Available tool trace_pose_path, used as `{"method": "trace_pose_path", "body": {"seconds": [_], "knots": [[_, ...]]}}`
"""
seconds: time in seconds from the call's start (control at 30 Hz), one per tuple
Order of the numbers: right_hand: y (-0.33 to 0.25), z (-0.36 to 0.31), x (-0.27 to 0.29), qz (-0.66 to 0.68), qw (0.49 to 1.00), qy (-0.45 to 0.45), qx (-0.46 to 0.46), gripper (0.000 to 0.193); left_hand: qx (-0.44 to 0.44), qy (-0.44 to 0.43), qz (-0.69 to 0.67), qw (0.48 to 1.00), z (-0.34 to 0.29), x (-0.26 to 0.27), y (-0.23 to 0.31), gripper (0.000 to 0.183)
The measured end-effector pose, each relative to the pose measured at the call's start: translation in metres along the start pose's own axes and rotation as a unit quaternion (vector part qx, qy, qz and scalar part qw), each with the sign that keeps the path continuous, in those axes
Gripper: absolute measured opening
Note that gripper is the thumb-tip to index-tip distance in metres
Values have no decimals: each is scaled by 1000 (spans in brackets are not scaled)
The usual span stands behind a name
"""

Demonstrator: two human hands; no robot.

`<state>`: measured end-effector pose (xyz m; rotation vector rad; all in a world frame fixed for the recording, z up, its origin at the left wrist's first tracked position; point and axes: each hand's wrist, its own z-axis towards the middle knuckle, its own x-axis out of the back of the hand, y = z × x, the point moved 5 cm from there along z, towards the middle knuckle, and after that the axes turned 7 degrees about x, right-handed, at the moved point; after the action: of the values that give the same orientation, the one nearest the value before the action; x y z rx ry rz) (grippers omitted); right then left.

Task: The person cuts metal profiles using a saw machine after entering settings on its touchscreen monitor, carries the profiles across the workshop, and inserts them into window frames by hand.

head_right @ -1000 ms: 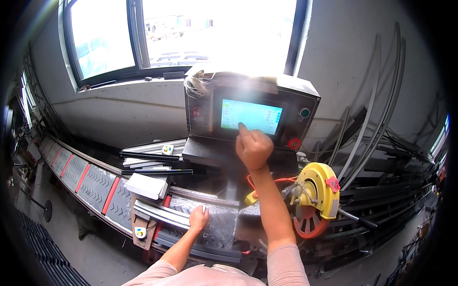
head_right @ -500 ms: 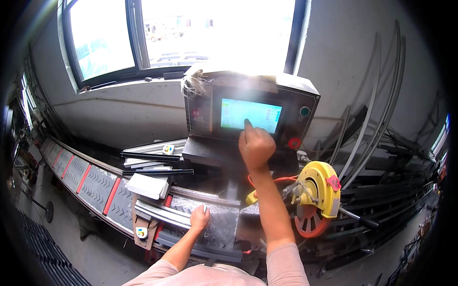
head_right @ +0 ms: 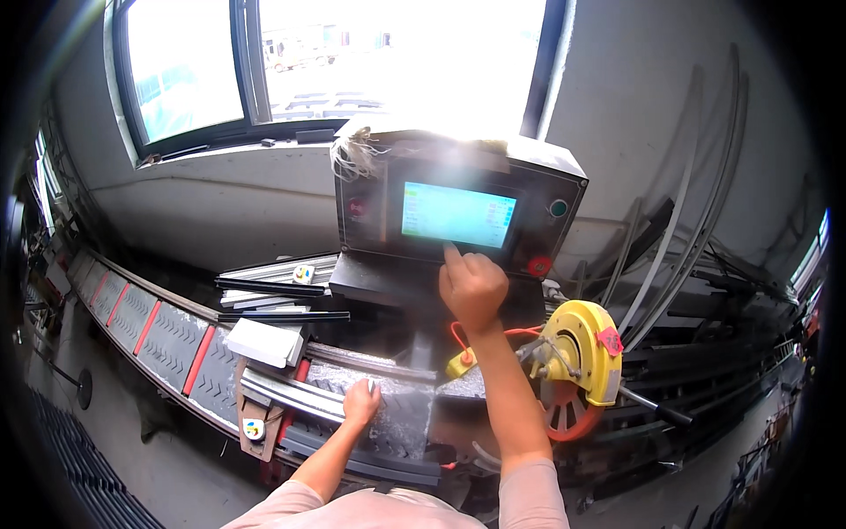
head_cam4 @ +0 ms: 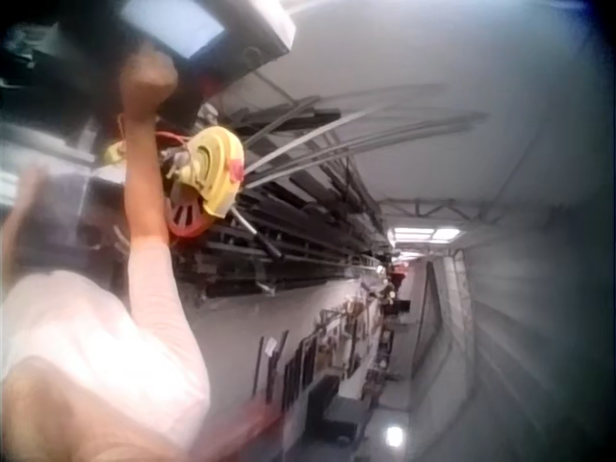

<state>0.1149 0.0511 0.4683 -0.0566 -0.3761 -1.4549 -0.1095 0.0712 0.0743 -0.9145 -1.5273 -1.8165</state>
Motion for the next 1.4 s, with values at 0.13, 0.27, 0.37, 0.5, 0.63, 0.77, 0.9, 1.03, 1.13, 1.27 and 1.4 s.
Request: {"method": "trace_pose_path", "body": {"seconds": [0.13,0.27,0.37,0.5,0.63,0.77,0.9,1.03,1.13,1.27,1.4], "knots": [[5,-2,-3,-15,1000,-14,-6,22,-9,6,1,1000,-1,5,9,30],[7,-2,-8,-23,999,-16,-16,21,-16,15,0,1000,-1,2,5,30],[6,-1,-7,-15,1000,-13,-14,21,-6,8,-3,1000,0,0,2,30],[-4,2,2,24,999,-4,30,18,4,-3,-6,1000,1,-1,3,30],[-9,2,1,61,996,-3,70,17,-1,6,2,1000,-1,-1,2,31],[-14,20,-3,82,993,5,90,17,0,1,10,1000,0,0,2,31],[-3,19,-15,64,997,24,48,18,1,-9,8,1000,-2,1,6,32],[2,15,-8,62,996,66,7,18,-8,2,2,1000,-1,3,8,32],[2,16,-9,62,996,64,9,19,-1,-3,10,1000,-2,3,5,32],[3,14,-10,72,996,61,6,19,2,-6,7,1000,-2,3,5,31],[5,12,-9,68,995,67,2,19,0,-13,1,1000,-3,6,9,32]]}}
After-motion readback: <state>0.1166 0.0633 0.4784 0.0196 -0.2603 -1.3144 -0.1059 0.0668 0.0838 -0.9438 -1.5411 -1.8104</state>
